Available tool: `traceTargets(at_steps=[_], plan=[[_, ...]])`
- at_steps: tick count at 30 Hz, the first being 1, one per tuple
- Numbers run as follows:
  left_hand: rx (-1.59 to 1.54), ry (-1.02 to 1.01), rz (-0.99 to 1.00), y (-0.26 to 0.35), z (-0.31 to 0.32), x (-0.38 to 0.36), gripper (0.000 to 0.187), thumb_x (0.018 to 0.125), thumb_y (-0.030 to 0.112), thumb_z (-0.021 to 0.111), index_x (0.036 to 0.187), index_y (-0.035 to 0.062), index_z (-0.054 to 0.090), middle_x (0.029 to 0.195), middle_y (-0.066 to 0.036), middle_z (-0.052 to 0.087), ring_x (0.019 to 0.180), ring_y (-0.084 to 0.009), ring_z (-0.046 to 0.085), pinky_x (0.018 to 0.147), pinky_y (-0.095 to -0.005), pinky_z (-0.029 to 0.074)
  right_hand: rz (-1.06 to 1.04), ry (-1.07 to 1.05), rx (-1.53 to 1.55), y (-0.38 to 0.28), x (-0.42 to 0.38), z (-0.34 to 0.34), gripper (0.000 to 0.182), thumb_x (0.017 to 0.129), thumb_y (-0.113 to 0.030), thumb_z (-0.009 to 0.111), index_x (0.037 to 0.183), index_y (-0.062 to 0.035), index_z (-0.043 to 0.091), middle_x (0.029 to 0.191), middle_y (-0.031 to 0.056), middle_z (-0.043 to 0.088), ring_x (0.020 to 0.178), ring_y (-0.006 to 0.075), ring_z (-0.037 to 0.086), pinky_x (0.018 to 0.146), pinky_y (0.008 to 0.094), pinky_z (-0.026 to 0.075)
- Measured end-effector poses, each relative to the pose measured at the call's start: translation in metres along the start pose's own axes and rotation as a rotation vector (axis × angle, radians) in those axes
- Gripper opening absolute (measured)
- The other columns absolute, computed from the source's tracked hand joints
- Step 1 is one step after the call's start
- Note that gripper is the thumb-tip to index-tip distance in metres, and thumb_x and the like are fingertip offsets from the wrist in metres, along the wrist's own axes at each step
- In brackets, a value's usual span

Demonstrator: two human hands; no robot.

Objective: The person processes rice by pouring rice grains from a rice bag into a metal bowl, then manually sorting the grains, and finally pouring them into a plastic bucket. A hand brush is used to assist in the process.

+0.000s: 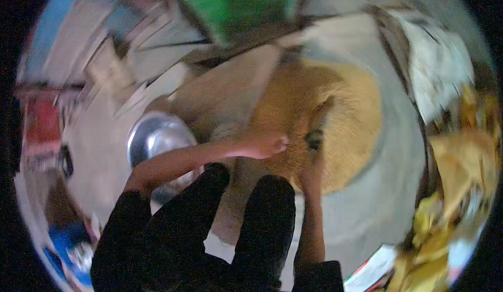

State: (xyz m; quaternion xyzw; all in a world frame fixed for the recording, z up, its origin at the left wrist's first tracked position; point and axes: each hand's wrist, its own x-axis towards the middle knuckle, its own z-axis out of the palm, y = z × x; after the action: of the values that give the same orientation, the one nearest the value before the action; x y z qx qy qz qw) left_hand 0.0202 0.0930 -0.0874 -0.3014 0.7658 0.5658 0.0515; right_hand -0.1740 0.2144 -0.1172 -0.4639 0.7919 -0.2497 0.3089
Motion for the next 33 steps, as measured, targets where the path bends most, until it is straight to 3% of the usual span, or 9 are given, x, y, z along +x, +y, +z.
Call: traceTargets(at_steps=[3,5,9,12,15,20,27,29,33], plan=[[0.078,0.041,-0.049,0.013,-0.031,-0.018,0.029,0.092,0.028,0.047,0.101,0.0011,0.055,0.095,-0.019,0.060,0.091,-0.0315,0.057,0.078,-0.0430,0.044,0.030,-0.118,0.007,0.019,-0.008,-0.058,0.043,0.088,-0.018,0.048,0.126,-0.0010,0.044,0.103,0.0168,0.060,0.084,0.0257,0.057,0.070,0.0358,0.045],[0.331,0.196,0.216,-0.049,-0.004,0.012,0.029,0.091,0.029,0.048,0.095,0.0010,0.056,0.083,-0.017,0.060,0.081,-0.0317,0.059,0.074,-0.0442,0.045,0.181,-0.060,0.176,0.046,0.001,-0.096,0.042,0.088,-0.020,0.049,0.126,-0.0031,0.045,0.104,0.0130,0.061,0.077,0.0230,0.057,0.063,0.0338,0.046],[0.120,0.189,-0.105,-0.024,-0.043,-0.029,0.031,0.091,0.032,0.048,0.091,0.0016,0.055,0.079,-0.015,0.058,0.080,-0.0304,0.058,0.073,-0.0447,0.044,0.609,0.176,1.239,0.105,0.095,-0.112,0.046,0.087,-0.024,0.051,0.127,-0.0020,0.044,0.109,0.0122,0.062,0.077,0.0268,0.061,0.060,0.0373,0.050],[0.011,0.192,-0.187,-0.025,-0.053,-0.036,0.029,0.091,0.031,0.047,0.091,0.0028,0.055,0.080,-0.015,0.058,0.081,-0.0302,0.058,0.074,-0.0458,0.044,-0.044,0.176,-0.872,0.174,0.155,-0.065,0.049,0.084,-0.019,0.046,0.125,0.0067,0.041,0.111,0.0245,0.059,0.088,0.0391,0.062,0.071,0.0460,0.050],[-0.018,0.232,-0.196,-0.033,-0.047,-0.036,0.027,0.091,0.030,0.048,0.090,0.0037,0.055,0.079,-0.014,0.058,0.079,-0.0313,0.058,0.073,-0.0465,0.044,-0.330,0.040,-0.546,0.093,0.139,-0.024,0.048,0.084,-0.021,0.048,0.127,-0.0003,0.045,0.115,0.0214,0.058,0.082,0.0418,0.061,0.068,0.0465,0.050],[0.037,0.459,-0.068,-0.041,-0.053,-0.060,0.038,0.091,0.039,0.043,0.098,0.0042,0.057,0.090,-0.017,0.062,0.085,-0.0356,0.059,0.077,-0.0472,0.046,-0.271,-0.153,-0.405,-0.029,0.109,-0.065,0.046,0.085,-0.010,0.044,0.131,-0.0059,0.044,0.123,0.0170,0.054,0.099,0.0362,0.058,0.079,0.0423,0.048],[-0.041,0.428,-0.262,-0.030,-0.064,-0.070,0.038,0.091,0.037,0.046,0.104,0.0030,0.059,0.088,-0.019,0.063,0.086,-0.0358,0.060,0.076,-0.0434,0.046,0.121,0.061,-0.708,0.101,0.246,-0.051,0.038,0.081,-0.020,0.054,0.112,0.0022,0.051,0.090,0.0224,0.063,0.082,0.0347,0.063,0.068,0.0449,0.050],[-0.162,0.415,-0.284,-0.039,-0.053,-0.073,0.037,0.091,0.035,0.046,0.104,0.0027,0.059,0.090,-0.019,0.063,0.087,-0.0357,0.060,0.076,-0.0424,0.047,0.005,0.160,-0.569,0.057,0.199,-0.006,0.036,0.080,-0.015,0.049,0.114,-0.0031,0.052,0.083,0.0269,0.061,0.077,0.0393,0.061,0.067,0.0493,0.047],[-0.313,0.343,-0.298,-0.030,-0.053,-0.080,0.035,0.092,0.033,0.045,0.106,0.0040,0.059,0.091,-0.019,0.063,0.087,-0.0360,0.060,0.077,-0.0422,0.047,-0.183,-0.238,-0.451,-0.020,0.094,-0.032,0.042,0.083,-0.011,0.048,0.124,-0.0040,0.047,0.101,0.0272,0.060,0.095,0.0430,0.057,0.079,0.0482,0.046]])
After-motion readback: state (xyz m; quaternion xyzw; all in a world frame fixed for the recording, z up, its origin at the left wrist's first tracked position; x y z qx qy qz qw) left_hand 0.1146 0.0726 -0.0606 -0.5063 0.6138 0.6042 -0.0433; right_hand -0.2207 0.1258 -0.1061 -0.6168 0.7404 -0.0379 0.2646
